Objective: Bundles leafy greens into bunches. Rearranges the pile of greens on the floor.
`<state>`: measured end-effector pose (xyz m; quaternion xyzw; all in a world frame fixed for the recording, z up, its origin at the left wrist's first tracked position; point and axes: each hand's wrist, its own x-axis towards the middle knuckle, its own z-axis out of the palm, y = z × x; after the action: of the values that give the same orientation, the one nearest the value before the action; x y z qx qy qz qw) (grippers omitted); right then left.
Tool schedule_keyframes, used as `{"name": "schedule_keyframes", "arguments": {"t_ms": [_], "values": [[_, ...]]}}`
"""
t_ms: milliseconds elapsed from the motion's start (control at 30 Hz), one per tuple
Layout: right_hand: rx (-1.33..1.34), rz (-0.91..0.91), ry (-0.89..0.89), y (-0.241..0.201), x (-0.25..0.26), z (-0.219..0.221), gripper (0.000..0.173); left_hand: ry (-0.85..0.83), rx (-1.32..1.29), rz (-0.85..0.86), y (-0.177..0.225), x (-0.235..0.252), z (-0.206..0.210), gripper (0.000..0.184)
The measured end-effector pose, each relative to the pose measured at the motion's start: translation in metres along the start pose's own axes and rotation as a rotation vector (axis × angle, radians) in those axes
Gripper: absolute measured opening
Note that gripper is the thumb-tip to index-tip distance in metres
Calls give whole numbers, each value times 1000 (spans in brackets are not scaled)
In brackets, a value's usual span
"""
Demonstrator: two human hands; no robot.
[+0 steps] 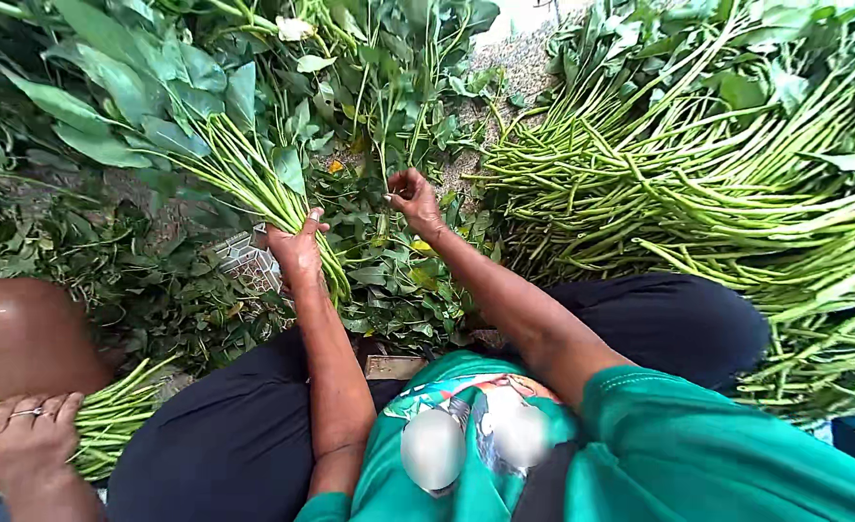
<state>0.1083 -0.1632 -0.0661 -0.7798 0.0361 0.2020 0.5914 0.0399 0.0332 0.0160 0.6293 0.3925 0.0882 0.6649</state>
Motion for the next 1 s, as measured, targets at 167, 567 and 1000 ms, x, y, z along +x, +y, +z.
{"name": "schedule_keyframes", "arguments": {"t_ms": [167, 567, 1000], "values": [[-104, 1, 221, -19, 15, -77, 48, 6, 11, 33, 14, -4, 2, 49], [-178, -339, 83, -66, -59, 7, 34, -124, -314, -366, -12, -44, 69, 36], [-784, 195, -692, -11, -95, -75, 38, -77, -148, -88, -5, 0, 8, 36]]}}
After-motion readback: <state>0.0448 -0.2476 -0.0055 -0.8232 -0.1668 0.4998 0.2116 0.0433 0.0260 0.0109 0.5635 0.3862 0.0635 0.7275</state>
